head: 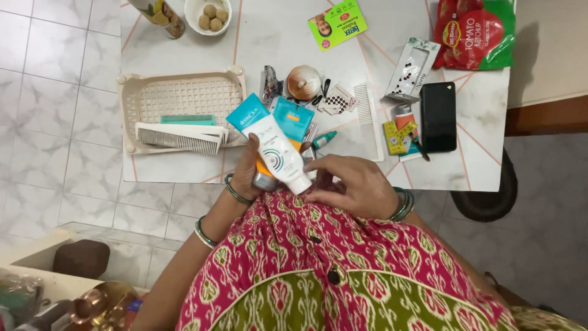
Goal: The person empties a plastic basket of personal care items onto a table, then picks up and places several items including combs, tubes, and a small bottle onto a shelf. The person handles items one at a time, moving them from the table to the shelf.
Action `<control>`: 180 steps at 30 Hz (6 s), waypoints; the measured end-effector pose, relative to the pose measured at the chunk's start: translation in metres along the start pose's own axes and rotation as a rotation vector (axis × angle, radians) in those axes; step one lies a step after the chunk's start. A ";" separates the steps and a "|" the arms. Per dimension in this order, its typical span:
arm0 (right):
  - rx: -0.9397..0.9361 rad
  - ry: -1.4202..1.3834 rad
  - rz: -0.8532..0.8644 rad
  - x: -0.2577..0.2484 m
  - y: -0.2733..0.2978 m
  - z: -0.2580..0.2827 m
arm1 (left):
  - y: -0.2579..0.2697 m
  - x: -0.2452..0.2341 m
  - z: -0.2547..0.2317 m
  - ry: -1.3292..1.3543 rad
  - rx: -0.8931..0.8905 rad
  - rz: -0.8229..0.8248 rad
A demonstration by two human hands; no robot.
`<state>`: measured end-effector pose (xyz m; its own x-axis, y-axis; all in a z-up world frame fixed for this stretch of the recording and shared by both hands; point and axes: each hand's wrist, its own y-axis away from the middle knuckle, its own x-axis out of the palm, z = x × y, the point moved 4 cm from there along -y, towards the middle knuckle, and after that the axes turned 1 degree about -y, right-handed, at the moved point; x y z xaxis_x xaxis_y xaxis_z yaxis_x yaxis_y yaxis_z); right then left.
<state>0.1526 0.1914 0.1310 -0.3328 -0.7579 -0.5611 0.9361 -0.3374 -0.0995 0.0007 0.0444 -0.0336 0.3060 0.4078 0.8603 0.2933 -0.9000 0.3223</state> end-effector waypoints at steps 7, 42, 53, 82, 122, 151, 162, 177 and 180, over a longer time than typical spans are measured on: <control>0.227 -0.104 -0.281 -0.041 0.027 -0.135 | 0.004 0.030 -0.004 -0.167 -0.121 0.202; 0.415 -1.030 -0.520 -0.101 -0.021 -0.196 | 0.016 -0.002 0.010 -0.153 -0.100 -0.037; 0.428 -1.198 0.126 0.037 -0.071 -0.099 | 0.082 -0.042 0.001 -0.077 0.141 -0.038; 0.304 -0.722 0.583 0.255 -0.026 0.077 | 0.321 -0.072 -0.024 -0.132 0.647 -0.351; -0.175 0.465 -0.266 0.139 -0.027 -0.110 | 0.186 -0.049 0.002 0.044 0.413 -0.462; 0.168 -0.936 0.122 0.029 -0.021 -0.102 | 0.122 0.072 0.029 -0.470 0.447 -0.469; 0.341 -0.901 0.180 0.016 -0.015 -0.147 | -0.007 -0.054 0.054 -0.770 0.202 -0.558; 0.332 -0.648 0.166 0.002 0.000 -0.151 | -0.066 -0.061 -0.035 -2.123 0.267 -1.090; 0.311 -0.723 0.105 -0.005 0.000 -0.149 | -0.061 -0.085 -0.045 -1.965 0.294 -0.981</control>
<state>0.1707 0.2782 0.0114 -0.3359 -0.9331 0.1285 0.9274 -0.3037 0.2185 -0.0839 0.0576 -0.1083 0.2224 0.3487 -0.9105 0.9091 -0.4116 0.0644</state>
